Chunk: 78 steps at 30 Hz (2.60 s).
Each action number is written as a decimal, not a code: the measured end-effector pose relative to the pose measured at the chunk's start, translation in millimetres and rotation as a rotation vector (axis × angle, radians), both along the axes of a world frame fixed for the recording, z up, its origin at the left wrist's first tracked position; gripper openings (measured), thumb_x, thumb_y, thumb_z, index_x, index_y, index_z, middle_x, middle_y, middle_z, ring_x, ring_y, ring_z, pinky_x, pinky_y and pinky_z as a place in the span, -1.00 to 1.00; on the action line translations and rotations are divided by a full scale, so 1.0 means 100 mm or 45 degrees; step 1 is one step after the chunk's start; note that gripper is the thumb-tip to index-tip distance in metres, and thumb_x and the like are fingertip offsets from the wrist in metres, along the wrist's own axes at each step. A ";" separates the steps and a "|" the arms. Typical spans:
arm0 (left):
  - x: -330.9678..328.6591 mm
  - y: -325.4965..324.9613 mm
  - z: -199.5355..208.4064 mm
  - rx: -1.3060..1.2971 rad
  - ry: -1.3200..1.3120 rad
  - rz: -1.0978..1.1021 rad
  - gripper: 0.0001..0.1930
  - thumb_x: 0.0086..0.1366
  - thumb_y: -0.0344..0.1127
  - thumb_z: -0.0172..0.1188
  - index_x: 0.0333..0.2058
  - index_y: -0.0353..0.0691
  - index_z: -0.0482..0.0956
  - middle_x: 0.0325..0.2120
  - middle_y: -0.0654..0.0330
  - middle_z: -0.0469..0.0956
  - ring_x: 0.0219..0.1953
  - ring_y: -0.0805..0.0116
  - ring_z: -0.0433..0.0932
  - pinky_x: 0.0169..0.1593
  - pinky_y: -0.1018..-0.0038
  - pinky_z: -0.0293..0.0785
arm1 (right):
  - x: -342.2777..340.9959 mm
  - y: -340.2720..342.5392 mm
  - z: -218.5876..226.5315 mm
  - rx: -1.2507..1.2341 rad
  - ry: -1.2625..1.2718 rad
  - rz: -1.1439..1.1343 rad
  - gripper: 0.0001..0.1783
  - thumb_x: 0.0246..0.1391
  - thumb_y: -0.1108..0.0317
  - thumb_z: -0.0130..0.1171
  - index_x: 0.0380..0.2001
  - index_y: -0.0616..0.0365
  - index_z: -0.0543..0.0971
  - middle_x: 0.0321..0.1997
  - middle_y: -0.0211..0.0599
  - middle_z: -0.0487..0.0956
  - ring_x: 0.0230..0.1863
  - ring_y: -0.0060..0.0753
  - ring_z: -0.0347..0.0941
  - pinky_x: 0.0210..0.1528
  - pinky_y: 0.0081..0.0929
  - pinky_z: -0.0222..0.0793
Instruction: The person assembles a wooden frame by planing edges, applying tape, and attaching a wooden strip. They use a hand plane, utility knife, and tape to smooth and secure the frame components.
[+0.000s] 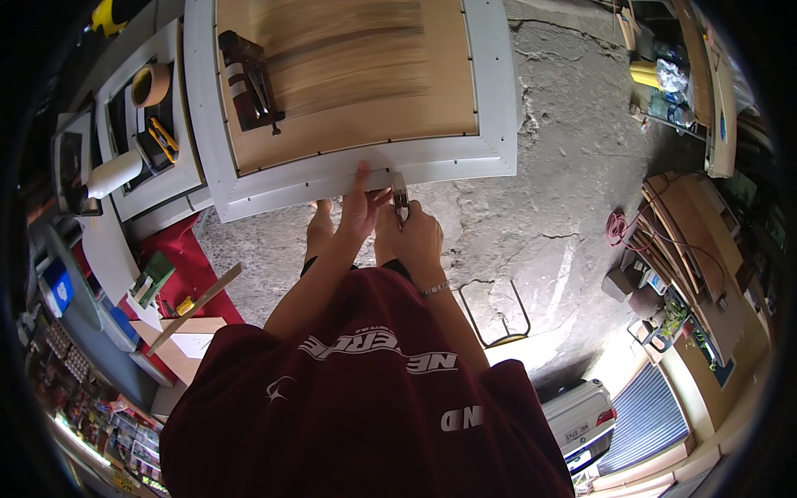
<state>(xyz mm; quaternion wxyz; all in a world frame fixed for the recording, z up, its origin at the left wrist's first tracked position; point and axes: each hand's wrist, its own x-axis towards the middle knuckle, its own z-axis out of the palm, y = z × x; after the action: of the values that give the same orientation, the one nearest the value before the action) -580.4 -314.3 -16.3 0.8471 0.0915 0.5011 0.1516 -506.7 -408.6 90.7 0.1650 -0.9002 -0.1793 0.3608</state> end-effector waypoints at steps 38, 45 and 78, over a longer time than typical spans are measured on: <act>-1.28 0.94 0.17 0.001 0.008 0.097 -0.37 0.27 -0.04 0.44 0.19 -0.01 0.32 -0.01 0.21 0.57 0.01 0.27 0.63 -0.14 0.33 0.68 | -1.37 1.05 -0.08 -0.005 -0.037 -0.075 -0.49 0.21 -0.03 0.16 -0.19 0.30 0.63 -0.45 0.21 0.64 -0.32 0.33 0.62 -0.27 0.07 0.50; -1.31 0.91 0.04 0.015 -0.031 0.113 -0.36 0.28 -0.06 0.43 0.22 0.02 0.30 0.00 0.22 0.55 0.01 0.27 0.62 -0.17 0.32 0.67 | -1.41 1.11 -0.21 0.020 -0.071 -0.160 -0.54 0.17 0.01 0.24 -0.36 0.29 0.66 -0.49 0.13 0.65 -0.37 0.20 0.65 -0.30 -0.02 0.53; -2.24 1.36 -0.10 -0.033 -0.073 0.325 -0.45 0.34 -0.07 0.37 0.16 -0.21 0.40 -0.07 0.15 0.55 -0.06 0.26 0.60 -0.14 0.36 0.65 | -2.42 1.78 -0.30 0.049 -0.028 -0.128 -0.57 0.16 0.07 0.25 -0.36 0.32 0.68 -0.50 0.12 0.66 -0.40 0.14 0.66 -0.31 -0.08 0.52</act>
<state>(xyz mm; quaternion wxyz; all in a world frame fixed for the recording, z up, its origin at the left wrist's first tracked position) -804.2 -178.8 -25.9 0.8360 0.0118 0.4862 0.2542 -748.4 -231.1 60.4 0.1981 -0.9087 -0.1425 0.3387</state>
